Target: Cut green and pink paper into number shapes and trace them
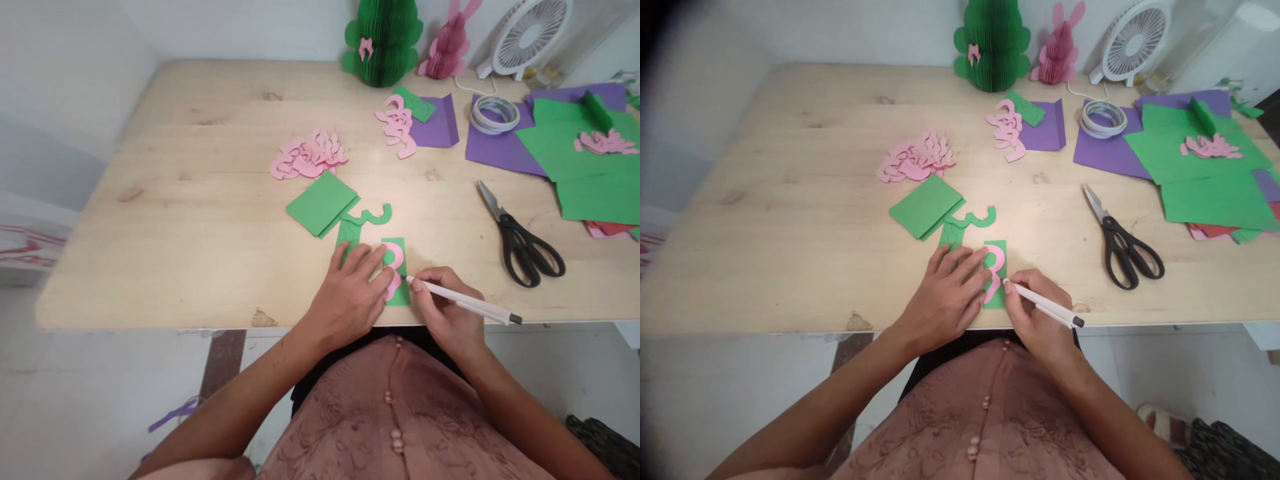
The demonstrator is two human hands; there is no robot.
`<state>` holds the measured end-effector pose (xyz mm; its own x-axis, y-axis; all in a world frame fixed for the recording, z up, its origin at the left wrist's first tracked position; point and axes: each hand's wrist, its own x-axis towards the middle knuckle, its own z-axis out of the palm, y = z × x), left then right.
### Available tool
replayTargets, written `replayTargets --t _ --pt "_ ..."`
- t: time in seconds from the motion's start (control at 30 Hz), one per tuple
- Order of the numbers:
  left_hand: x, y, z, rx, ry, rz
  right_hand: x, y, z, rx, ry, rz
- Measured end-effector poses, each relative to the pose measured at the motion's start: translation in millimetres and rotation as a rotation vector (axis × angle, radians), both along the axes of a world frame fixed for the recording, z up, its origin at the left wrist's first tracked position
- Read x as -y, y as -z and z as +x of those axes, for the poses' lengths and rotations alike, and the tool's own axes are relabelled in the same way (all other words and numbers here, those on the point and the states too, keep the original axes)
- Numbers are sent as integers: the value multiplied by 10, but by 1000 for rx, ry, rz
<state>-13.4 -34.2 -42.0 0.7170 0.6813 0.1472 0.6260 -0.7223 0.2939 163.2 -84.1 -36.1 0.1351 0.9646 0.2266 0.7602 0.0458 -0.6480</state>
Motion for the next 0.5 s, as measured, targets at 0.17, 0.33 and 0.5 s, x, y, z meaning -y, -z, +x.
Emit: replayTargets --t 0.17,0.33,0.5 --pt "-2 4 0 -1 2 2 5 8 -6 10 3 21" --pt "-5 7 -4 1 6 1 25 12 3 23 -4 41" --pt "-2 10 -2 7 0 2 33 12 7 46 4 53"
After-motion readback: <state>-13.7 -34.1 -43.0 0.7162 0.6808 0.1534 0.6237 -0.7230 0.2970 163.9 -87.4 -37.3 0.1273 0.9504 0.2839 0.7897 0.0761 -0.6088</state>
